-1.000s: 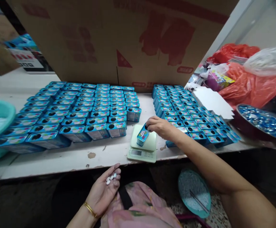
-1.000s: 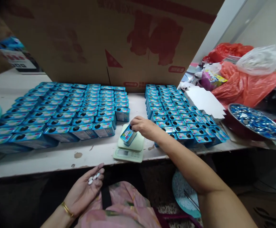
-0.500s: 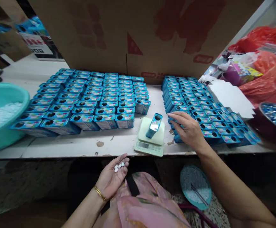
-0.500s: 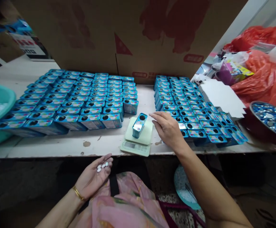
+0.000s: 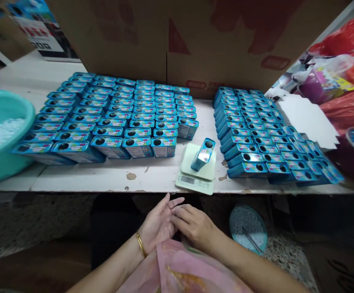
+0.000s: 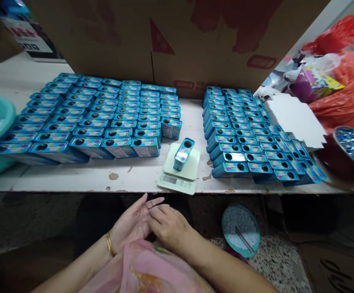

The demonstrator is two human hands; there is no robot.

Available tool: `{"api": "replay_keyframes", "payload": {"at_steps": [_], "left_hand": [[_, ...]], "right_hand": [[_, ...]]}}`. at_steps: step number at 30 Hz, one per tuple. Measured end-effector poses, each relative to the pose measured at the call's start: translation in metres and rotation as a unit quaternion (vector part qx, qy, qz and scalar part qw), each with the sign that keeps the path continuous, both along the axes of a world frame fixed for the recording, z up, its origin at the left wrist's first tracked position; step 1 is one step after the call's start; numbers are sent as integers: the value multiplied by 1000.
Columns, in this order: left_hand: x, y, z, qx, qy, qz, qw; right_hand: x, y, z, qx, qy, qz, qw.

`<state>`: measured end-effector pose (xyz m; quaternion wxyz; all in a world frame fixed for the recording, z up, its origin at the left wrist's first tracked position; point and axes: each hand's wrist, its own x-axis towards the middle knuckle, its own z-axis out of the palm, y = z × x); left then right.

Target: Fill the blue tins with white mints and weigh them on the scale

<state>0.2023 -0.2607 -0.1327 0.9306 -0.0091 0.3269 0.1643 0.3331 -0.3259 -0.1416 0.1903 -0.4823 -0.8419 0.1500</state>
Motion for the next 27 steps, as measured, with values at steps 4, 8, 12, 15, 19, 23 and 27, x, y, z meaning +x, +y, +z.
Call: {"api": "replay_keyframes", "payload": {"at_steps": [4,8,12,15,19,23,27], "left_hand": [[-1,-1,-2,8,-12,3,1000],[-1,-2,-5,5,-9,-2,1000],[-3,-1,-6,17,-24,0,1000],[-2,4,7,30,-50,12,998],[9,22,46,64,-71,42,995],[26,41,82,100,-87,46,990],[33,47,86,125,-82,58,987]], "right_hand": [[16,0,11,-66,-20,-18,997],[17,0,13,-92,-57,-7,994],[17,3,12,-74,-34,-17,997],[23,10,22,-32,43,-40,998],[44,31,58,41,93,-83,991],[80,72,95,111,44,-157,980],[114,111,108,107,-70,-164,978]]}}
